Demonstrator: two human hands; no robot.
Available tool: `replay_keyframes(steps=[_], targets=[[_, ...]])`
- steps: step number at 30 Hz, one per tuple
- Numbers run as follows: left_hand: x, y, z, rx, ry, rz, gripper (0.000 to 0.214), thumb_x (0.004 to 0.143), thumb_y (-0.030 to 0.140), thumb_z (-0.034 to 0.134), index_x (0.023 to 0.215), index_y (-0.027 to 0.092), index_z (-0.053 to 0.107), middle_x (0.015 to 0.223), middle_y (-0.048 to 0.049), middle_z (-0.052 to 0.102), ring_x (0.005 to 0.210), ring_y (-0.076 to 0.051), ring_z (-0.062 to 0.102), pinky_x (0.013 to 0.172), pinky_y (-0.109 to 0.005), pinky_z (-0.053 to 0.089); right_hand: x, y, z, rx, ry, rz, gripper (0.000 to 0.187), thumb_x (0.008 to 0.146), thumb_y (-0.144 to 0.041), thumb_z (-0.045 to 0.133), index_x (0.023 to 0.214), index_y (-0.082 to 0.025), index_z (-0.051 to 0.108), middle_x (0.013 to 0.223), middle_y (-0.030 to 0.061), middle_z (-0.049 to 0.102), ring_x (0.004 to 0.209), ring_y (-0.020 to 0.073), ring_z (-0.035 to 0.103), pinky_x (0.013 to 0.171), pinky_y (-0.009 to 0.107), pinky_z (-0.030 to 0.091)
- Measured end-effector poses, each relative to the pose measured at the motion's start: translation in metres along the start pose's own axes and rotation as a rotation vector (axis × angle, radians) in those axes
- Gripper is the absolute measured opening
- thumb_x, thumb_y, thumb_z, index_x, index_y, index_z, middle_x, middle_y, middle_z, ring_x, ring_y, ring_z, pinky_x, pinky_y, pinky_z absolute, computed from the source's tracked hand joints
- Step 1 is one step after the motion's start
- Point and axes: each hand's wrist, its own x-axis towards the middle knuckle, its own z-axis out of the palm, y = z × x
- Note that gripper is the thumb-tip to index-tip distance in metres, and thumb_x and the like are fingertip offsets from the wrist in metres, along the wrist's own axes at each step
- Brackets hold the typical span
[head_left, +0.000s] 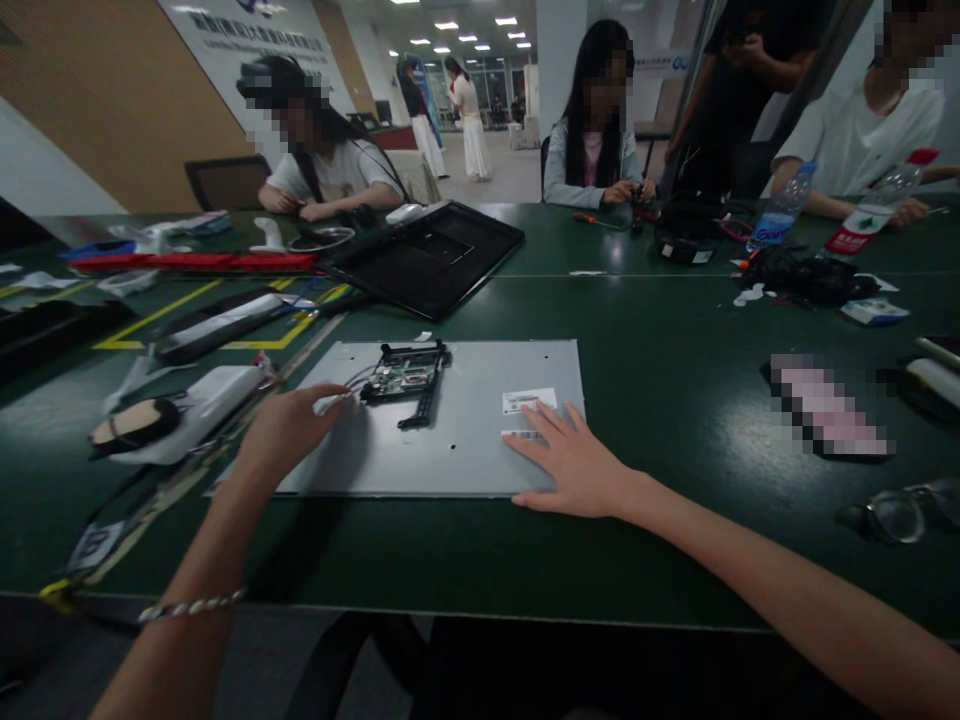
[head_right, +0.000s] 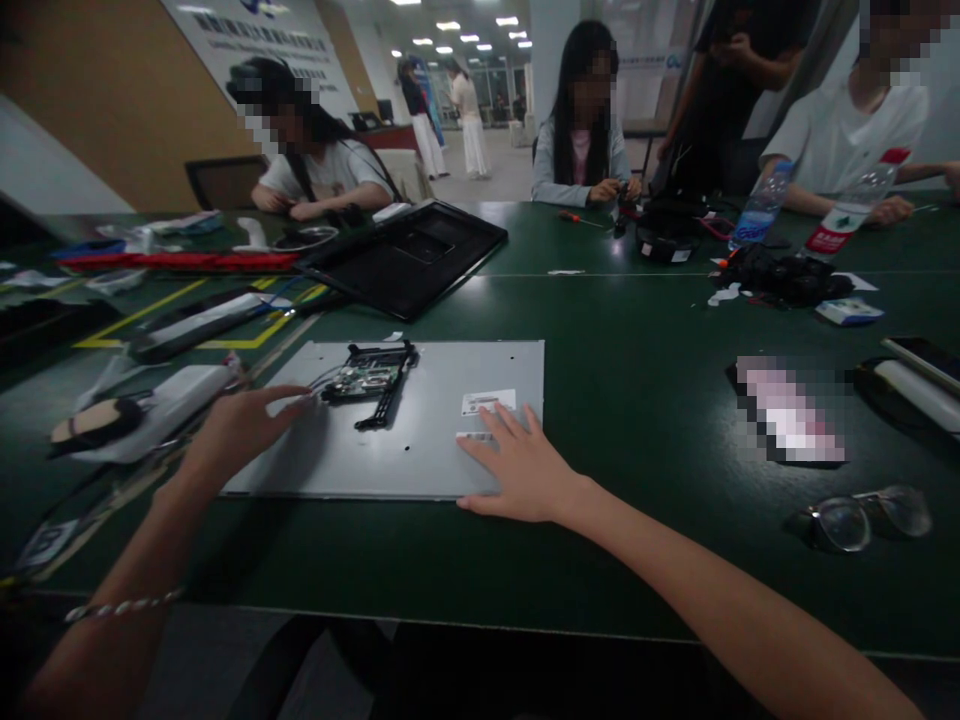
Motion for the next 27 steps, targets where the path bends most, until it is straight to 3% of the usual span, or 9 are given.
replay_keyframes(steps=[5,8,10,12,16,20,23,27], targets=[[0.017,0.01,-0.013,0.125,0.146,-0.073,0.043,0.092,0.045,0.041,0.114,0.024,0.072,0.094,-0.0099,0.074,0.084,-0.03,0.068,0.074,-0.036,0.049,0.001,-0.001,0.002,-0.012,0.012,-0.001,0.088,0.084,-0.081,0.033,0.155,-0.028,0.025,0.165,0.0075,0.004,0.149,0.036,0.001,0.117,0.059,0.0],[0.041,0.021,-0.025,0.181,0.331,-0.089,0.049,0.096,0.046,0.034,0.122,0.023,0.068,0.1,-0.0122,0.073,0.088,-0.032,0.067,0.075,-0.039,0.048,0.001,-0.001,0.001,-0.02,0.015,-0.001,0.088,0.085,-0.08,0.034,0.154,-0.028,0.026,0.165,0.0088,0.005,0.149,0.0361,0.002,0.117,0.059,0.0],[0.061,0.028,-0.026,0.166,0.382,-0.044,0.049,0.098,0.044,0.032,0.125,0.022,0.066,0.107,-0.0125,0.072,0.092,-0.031,0.066,0.077,-0.039,0.048,0.001,-0.002,0.001,-0.017,0.01,0.001,0.088,0.085,-0.08,0.034,0.155,-0.028,0.026,0.165,0.0093,0.004,0.149,0.0355,0.001,0.117,0.059,-0.001],[0.082,0.037,-0.02,0.136,0.35,0.031,0.047,0.099,0.041,0.033,0.126,0.021,0.065,0.113,-0.0128,0.071,0.096,-0.029,0.065,0.08,-0.038,0.047,0.001,-0.002,0.0,-0.007,0.002,0.003,0.088,0.085,-0.081,0.033,0.155,-0.028,0.025,0.165,0.0089,0.003,0.149,0.0349,-0.001,0.117,0.059,-0.001],[0.126,0.05,0.006,0.121,0.139,0.141,0.044,0.098,0.032,0.034,0.128,0.018,0.063,0.119,-0.014,0.068,0.102,-0.027,0.063,0.085,-0.037,0.045,0.001,-0.001,-0.002,0.007,-0.011,0.002,0.088,0.085,-0.08,0.033,0.155,-0.029,0.024,0.165,0.0083,0.001,0.149,0.0345,-0.002,0.117,0.058,-0.002],[0.155,0.051,0.027,0.112,-0.024,0.197,0.037,0.091,0.025,0.045,0.114,0.02,0.072,0.11,-0.0092,0.072,0.1,-0.025,0.065,0.086,-0.03,0.045,0.001,-0.001,-0.003,0.005,-0.011,-0.011,0.088,0.085,-0.08,0.033,0.155,-0.028,0.023,0.164,0.0108,0.0,0.149,0.0351,-0.003,0.116,0.059,-0.002],[0.159,0.049,0.032,0.026,-0.052,0.156,0.038,0.09,0.029,0.043,0.114,0.02,0.072,0.112,-0.0071,0.072,0.103,-0.024,0.065,0.088,-0.028,0.045,0.001,-0.002,-0.005,0.004,-0.01,-0.017,0.088,0.086,-0.08,0.032,0.155,-0.026,0.024,0.164,0.0125,0.0,0.149,0.0359,-0.002,0.116,0.06,-0.001],[0.145,0.058,0.032,-0.077,-0.005,0.169,0.046,0.093,0.033,0.036,0.127,0.017,0.064,0.122,-0.0104,0.068,0.112,-0.025,0.062,0.096,-0.032,0.043,0.001,-0.004,-0.006,0.002,-0.011,0.0,0.088,0.085,-0.08,0.033,0.155,-0.028,0.025,0.165,0.0093,0.002,0.149,0.0359,-0.002,0.117,0.06,-0.001]])
